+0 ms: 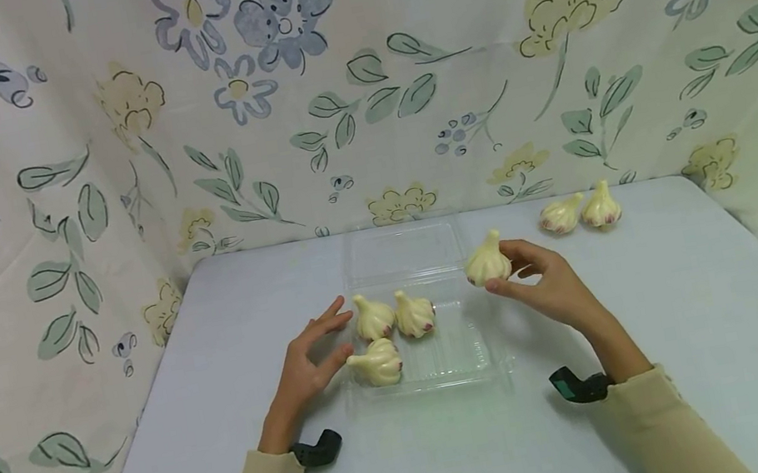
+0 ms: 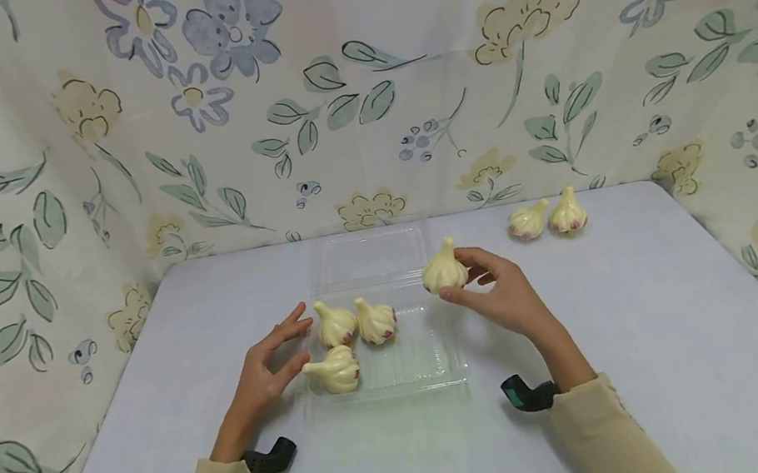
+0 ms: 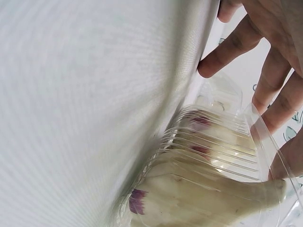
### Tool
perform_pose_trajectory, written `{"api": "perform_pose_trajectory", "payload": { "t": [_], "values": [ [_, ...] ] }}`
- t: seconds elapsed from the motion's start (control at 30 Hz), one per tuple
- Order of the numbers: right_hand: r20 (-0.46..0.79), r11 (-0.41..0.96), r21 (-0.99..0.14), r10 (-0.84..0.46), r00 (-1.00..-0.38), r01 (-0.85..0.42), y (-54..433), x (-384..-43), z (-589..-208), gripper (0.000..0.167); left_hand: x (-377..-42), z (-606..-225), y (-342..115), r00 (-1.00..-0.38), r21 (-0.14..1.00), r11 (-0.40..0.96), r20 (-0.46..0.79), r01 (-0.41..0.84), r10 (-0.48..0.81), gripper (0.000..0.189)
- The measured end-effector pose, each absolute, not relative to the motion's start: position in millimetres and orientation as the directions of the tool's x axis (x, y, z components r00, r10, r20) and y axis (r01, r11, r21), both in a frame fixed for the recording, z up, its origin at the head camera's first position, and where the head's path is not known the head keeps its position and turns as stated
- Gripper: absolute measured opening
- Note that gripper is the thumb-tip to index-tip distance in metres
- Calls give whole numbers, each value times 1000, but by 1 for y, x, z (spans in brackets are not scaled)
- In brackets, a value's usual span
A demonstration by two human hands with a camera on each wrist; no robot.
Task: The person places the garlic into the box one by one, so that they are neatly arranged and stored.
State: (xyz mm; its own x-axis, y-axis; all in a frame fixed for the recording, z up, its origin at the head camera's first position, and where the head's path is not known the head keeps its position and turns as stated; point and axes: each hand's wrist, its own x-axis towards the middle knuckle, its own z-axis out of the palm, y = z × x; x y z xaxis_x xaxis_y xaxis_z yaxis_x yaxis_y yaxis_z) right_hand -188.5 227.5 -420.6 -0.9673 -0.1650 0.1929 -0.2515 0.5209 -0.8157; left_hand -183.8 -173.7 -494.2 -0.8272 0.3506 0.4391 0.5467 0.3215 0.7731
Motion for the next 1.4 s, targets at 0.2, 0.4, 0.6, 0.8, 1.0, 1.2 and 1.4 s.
{"api": "perform_pose_trajectory", "payload": {
  "t": [0.2,0.4,0.6,0.8,1.0,1.2,1.4],
  "values": [
    [226,523,-794,-219,-949,-310,215,-186,-419,52,-185,-495,-175,-831,776,324,432,541,351,47],
    [233,530,-762,-313,-921,-372,197,-177,-414,57,-185,-496,-174,-834,782,319,427,535,351,47],
    [240,531,-732,-384,-891,-426,181,-169,-415,61,-185,-497,-174,-834,784,317,425,534,353,47],
    [226,522,-703,-479,-848,-482,165,-162,-424,59,-184,-498,-176,-836,784,321,423,532,350,47],
    [190,563,-636,-548,-814,-527,155,-160,-432,54,-185,-497,-176,-833,785,315,425,534,353,47],
    [148,626,-555,-574,-805,-548,150,-161,-436,58,-186,-494,-175,-835,785,318,423,532,352,47],
    [141,665,-503,-568,-811,-553,147,-160,-438,61,-185,-494,-174,-833,787,309,427,534,353,48]
  ]
}}
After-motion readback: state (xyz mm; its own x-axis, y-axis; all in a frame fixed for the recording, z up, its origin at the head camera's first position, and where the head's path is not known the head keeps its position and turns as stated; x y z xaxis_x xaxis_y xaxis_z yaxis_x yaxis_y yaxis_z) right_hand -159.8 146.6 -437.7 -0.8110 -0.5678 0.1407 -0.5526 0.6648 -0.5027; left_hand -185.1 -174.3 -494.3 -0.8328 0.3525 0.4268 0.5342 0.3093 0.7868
